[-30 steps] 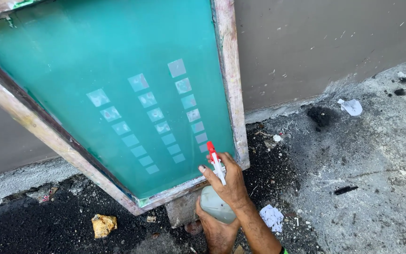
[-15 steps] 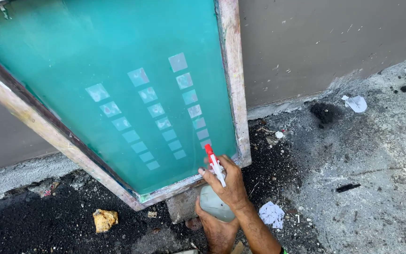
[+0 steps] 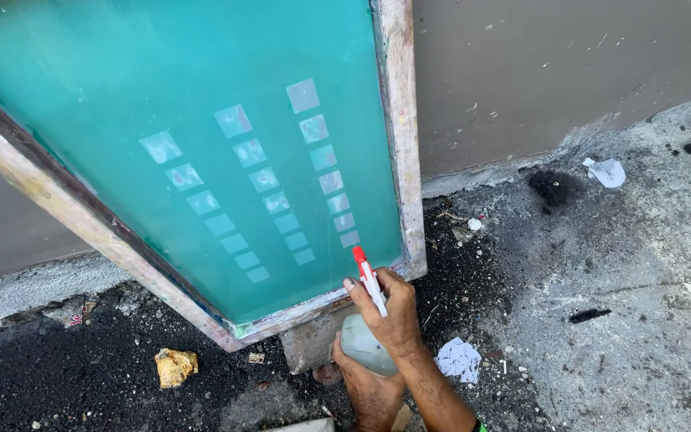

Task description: Spraying cleaning solution onto a screen printing frame and flipping it to spray the other side

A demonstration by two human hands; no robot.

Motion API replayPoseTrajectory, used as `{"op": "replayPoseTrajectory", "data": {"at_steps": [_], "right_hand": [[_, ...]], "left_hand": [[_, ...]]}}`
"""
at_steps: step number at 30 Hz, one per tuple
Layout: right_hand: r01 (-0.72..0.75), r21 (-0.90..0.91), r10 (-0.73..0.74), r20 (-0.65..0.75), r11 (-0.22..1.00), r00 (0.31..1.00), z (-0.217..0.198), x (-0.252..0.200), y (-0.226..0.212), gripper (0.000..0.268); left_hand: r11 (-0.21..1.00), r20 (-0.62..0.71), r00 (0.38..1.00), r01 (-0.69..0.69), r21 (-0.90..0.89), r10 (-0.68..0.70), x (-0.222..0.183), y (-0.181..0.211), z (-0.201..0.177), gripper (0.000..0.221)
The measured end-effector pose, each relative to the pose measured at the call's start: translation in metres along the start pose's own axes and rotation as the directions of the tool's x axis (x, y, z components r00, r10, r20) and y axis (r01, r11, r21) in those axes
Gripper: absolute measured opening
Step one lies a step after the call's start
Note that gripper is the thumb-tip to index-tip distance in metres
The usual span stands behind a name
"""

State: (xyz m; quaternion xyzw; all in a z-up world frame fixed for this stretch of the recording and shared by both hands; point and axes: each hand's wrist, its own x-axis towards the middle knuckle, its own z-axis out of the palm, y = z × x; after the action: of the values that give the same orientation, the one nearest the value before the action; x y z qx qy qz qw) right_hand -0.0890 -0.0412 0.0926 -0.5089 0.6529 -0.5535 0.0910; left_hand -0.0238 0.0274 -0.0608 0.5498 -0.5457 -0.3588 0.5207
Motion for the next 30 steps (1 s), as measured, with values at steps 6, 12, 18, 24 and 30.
{"op": "replayPoseTrajectory", "data": {"at_steps": [6,12,18,24,30], "right_hand": [[0.016,-0.018,-0.014,0.103,1.0,0.995,-0.002,0.004,0.0,0.032],[-0.089,0.085,0.069,0.224,0.992,0.972,-0.008,0.008,-0.006,0.045],[-0.108,0.045,0.106,0.056,0.993,0.993,-0.008,0.005,-0.004,0.036],[0.045,-0.011,-0.044,0.077,0.999,0.996,0.0,-0.002,0.0,0.033],[0.027,0.009,-0.029,0.247,1.0,0.969,-0.002,0.003,-0.001,0.047]], "left_hand": [[0.998,0.048,0.997,0.066,0.006,-0.067,0.0,0.007,0.002,0.127],[0.996,0.019,0.996,0.085,0.002,-0.085,0.0,0.012,0.001,0.131],[1.0,0.052,0.998,0.022,0.003,-0.022,0.004,0.011,0.0,0.124],[1.0,-0.004,1.0,0.012,-0.028,-0.012,-0.008,-0.001,0.004,0.124],[0.997,0.024,0.996,0.081,-0.02,-0.08,-0.007,0.006,0.0,0.13]]}}
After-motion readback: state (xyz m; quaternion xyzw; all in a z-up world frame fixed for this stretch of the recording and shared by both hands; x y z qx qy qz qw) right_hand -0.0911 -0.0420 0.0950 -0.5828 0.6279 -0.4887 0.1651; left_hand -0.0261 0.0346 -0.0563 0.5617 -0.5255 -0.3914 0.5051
